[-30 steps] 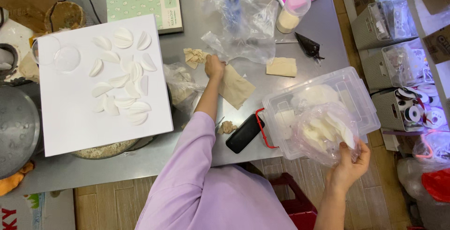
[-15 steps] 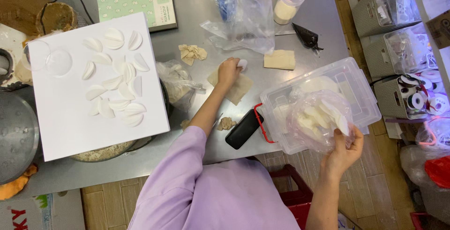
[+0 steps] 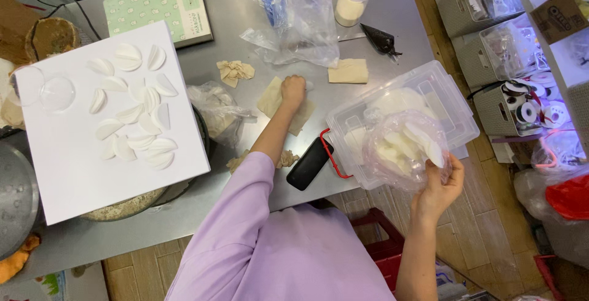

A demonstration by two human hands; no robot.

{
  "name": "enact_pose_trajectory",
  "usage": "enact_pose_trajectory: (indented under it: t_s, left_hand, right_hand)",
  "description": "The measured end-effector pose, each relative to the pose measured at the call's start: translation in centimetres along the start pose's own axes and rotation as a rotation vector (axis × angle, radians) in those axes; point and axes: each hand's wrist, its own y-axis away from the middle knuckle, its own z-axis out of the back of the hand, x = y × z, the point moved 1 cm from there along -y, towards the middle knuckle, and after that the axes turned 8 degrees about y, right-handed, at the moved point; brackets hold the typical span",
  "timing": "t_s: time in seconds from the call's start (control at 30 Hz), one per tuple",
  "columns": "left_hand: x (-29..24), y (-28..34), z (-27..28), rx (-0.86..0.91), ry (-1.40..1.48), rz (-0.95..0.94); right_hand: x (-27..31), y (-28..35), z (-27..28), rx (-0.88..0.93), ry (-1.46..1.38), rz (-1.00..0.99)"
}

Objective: The person packs circular white decorations into plastic containers, wipes down a stainless steel work surface with a cloth, and places packaged cakes into a chest freezer.

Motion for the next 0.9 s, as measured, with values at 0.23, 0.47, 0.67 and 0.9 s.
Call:
enact_pose_trajectory:
  t_s: [0.23, 0.47, 0.67, 0.9]
  left_hand:
    - [-2.0, -1.6, 9.8, -0.366, 0.676, -0.171]
    - [-15.7, 5.5, 27.8, 0.041, 0.875, -0.67]
    - [-21.1, 15.3, 23.1, 0.033, 0.061, -0.846]
    - [-19.3, 14.5, 18.3, 0.173, -0.095, -0.493]
  right_hand:
    - [-0.7, -0.8, -1.1, 0.105, 0.01, -0.022]
    - [-0.8, -0.3, -4.5, 0.261, 0.066, -0.083]
    - [-0.9, 0.4, -5.6, 0.39, -0.109, -0.202]
    - [0.2, 2.0, -6.8, 0.453, -0.259, -0.292]
